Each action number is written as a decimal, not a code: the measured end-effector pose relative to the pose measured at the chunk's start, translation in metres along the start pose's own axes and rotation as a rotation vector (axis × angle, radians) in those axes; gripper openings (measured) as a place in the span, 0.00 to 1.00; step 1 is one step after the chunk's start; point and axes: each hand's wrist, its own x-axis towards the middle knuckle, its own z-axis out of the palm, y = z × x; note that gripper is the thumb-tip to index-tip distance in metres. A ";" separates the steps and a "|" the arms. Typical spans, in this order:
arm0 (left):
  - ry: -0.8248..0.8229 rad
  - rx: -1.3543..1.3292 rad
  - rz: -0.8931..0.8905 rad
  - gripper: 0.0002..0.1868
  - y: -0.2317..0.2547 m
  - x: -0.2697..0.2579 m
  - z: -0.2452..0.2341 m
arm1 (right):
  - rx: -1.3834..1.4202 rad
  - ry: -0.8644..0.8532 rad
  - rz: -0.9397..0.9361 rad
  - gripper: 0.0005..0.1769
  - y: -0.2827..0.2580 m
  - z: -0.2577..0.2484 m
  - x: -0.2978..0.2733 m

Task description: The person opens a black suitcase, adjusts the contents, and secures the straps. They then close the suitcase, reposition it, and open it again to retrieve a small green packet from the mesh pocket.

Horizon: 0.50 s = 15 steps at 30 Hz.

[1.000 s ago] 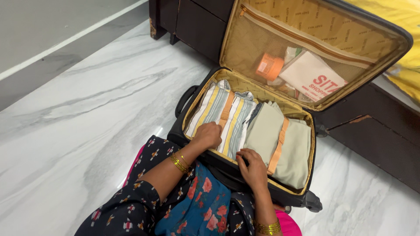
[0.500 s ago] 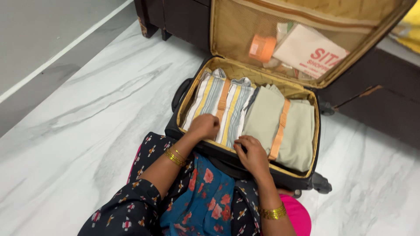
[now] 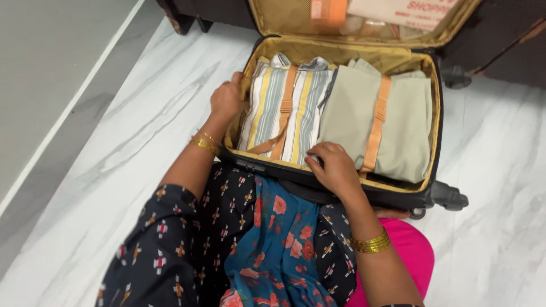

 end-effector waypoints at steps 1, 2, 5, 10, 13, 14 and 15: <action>0.046 0.001 0.029 0.37 -0.003 0.001 0.000 | -0.001 0.010 -0.010 0.09 0.000 -0.001 0.001; 0.087 -0.004 0.052 0.34 -0.007 0.000 0.002 | -0.005 0.010 -0.019 0.09 -0.001 -0.001 0.000; 0.084 -0.052 0.149 0.32 -0.021 -0.003 -0.003 | 0.005 -0.006 -0.019 0.10 0.000 0.000 -0.001; -0.108 -0.067 0.140 0.28 -0.020 -0.002 -0.018 | 0.035 -0.007 0.004 0.10 0.002 -0.003 0.002; -0.045 -0.068 0.239 0.22 -0.019 -0.003 -0.022 | 0.044 -0.004 0.018 0.10 0.001 -0.004 0.004; -0.013 -0.094 0.264 0.21 -0.020 -0.004 -0.022 | 0.045 -0.004 0.018 0.10 0.002 -0.005 0.005; 0.020 -0.121 0.289 0.20 -0.020 -0.004 -0.022 | 0.045 -0.004 0.018 0.10 0.002 -0.005 0.006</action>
